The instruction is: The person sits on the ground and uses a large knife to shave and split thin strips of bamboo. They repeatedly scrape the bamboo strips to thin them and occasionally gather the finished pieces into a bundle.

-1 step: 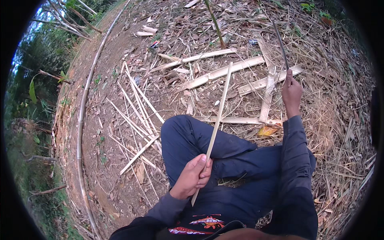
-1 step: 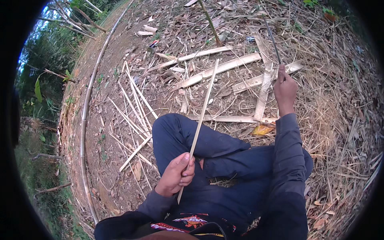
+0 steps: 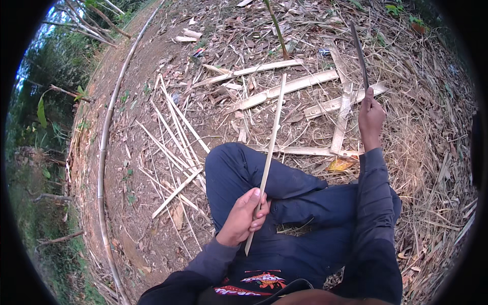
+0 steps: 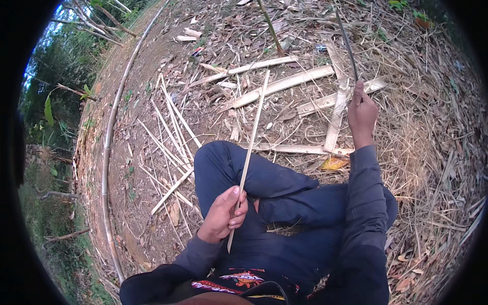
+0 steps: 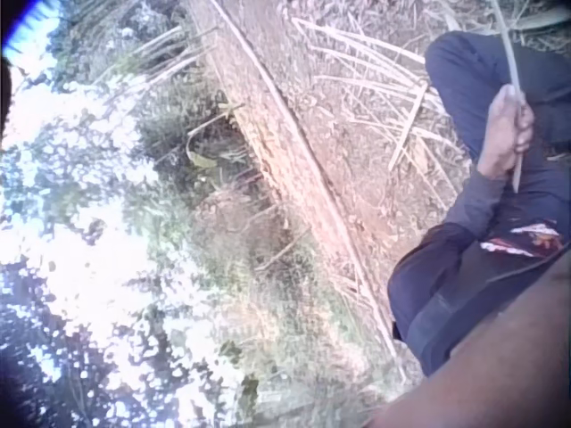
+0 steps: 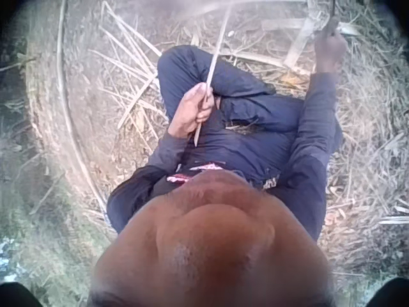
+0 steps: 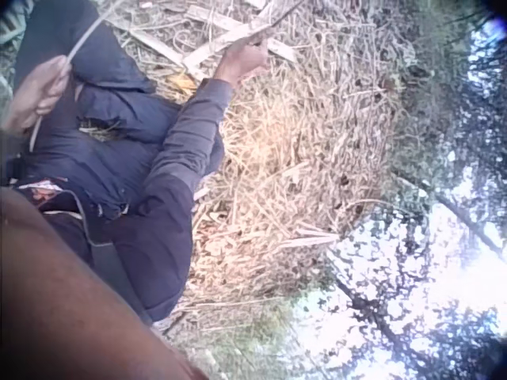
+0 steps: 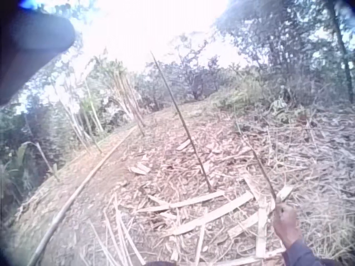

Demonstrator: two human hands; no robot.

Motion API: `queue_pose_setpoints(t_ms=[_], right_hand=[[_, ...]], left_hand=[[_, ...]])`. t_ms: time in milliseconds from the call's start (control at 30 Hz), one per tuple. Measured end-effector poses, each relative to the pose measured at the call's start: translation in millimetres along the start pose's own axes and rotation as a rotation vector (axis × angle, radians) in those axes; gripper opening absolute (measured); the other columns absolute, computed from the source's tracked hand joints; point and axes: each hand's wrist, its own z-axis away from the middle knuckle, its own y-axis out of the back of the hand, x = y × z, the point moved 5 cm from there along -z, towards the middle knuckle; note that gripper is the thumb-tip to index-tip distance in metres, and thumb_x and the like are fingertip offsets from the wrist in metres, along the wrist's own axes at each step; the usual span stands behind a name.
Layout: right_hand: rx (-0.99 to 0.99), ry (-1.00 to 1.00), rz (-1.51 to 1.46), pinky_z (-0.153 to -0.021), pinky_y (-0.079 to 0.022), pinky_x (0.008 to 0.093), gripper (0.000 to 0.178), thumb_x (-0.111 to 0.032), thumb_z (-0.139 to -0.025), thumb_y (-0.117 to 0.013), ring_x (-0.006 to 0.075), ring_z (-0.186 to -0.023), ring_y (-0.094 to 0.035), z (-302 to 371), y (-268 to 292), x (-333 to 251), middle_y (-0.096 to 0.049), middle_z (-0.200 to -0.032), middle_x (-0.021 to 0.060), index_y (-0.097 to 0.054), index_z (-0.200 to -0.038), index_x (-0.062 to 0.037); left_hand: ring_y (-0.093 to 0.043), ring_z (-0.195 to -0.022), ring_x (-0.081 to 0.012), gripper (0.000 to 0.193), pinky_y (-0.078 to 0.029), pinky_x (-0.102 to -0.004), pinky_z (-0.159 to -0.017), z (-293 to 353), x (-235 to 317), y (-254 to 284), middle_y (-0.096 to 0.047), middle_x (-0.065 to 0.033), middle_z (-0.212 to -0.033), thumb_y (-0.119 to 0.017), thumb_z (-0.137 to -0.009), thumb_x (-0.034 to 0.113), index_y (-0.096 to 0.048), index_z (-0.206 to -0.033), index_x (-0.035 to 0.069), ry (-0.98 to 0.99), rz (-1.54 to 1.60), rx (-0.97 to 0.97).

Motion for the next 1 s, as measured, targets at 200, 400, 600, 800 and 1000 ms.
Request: queue_pose_setpoints(t_ms=[200,400,600,800,1000], right_hand=[[-0.376,0.382,-0.210,-0.049,-0.039,0.0380,0.054,-0.050,-0.099,-0.055,0.0251,-0.048,-0.050,93.3,-36.8,-96.7,-0.050,-0.057,0.0109,-0.058,-0.075,-0.0015],[-0.418,0.854,0.011,-0.050,-0.041,0.0376,0.061,-0.066,-0.086,-0.059,0.0256,-0.056,-0.060,164.6,-38.4,-129.1,-0.054,-0.063,0.0076,-0.058,-0.076,-0.0058],[-0.272,1.025,-0.031,-0.046,-0.037,0.0353,0.066,-0.074,-0.080,-0.056,0.0229,-0.049,-0.057,156.2,-38.7,-118.9,-0.048,-0.058,0.0060,-0.054,-0.067,-0.0098],[-0.151,1.060,0.071,-0.049,-0.038,0.0353,0.067,-0.076,-0.081,-0.052,0.0215,-0.050,-0.056,128.1,-34.3,-101.0,-0.047,-0.058,0.0039,-0.051,-0.065,-0.0114],[-0.146,0.590,0.392,-0.052,-0.047,0.0458,0.067,-0.073,-0.094,-0.038,0.0243,-0.056,-0.062,72.7,-43.1,-39.0,-0.057,-0.058,0.0063,-0.058,-0.071,-0.0126]], left_hand=[[-0.033,-0.043,-0.0056,0.030,-0.029,-0.0211,-0.038,-51.1,26.3,-12.3,-0.038,0.0018,-0.064,-0.036,-0.109,0.035,-0.043,-0.091,0.012,-0.101,0.211,-0.174],[-0.028,-0.042,-0.0032,0.037,-0.023,-0.0211,-0.037,-55.5,31.9,-47.9,-0.037,0.0057,-0.061,-0.033,-0.109,0.036,-0.049,-0.084,0.013,-0.143,0.122,0.117],[-0.026,-0.042,-0.0041,0.030,-0.020,-0.0224,-0.039,-55.2,13.4,-48.7,-0.034,0.0058,-0.061,-0.036,-0.109,0.032,-0.048,-0.090,0.012,-0.207,0.016,0.129],[-0.024,-0.045,-0.0031,0.028,-0.020,-0.0219,-0.040,-49.5,20.7,-66.1,-0.031,0.0056,-0.064,-0.036,-0.110,0.037,-0.043,-0.098,0.012,-0.190,-0.052,0.071],[-0.021,-0.044,-0.0030,0.032,-0.019,-0.0210,-0.038,-23.5,9.1,-56.0,-0.029,0.0059,-0.062,-0.031,-0.110,0.039,-0.041,-0.093,0.014,-0.058,0.012,0.005]])
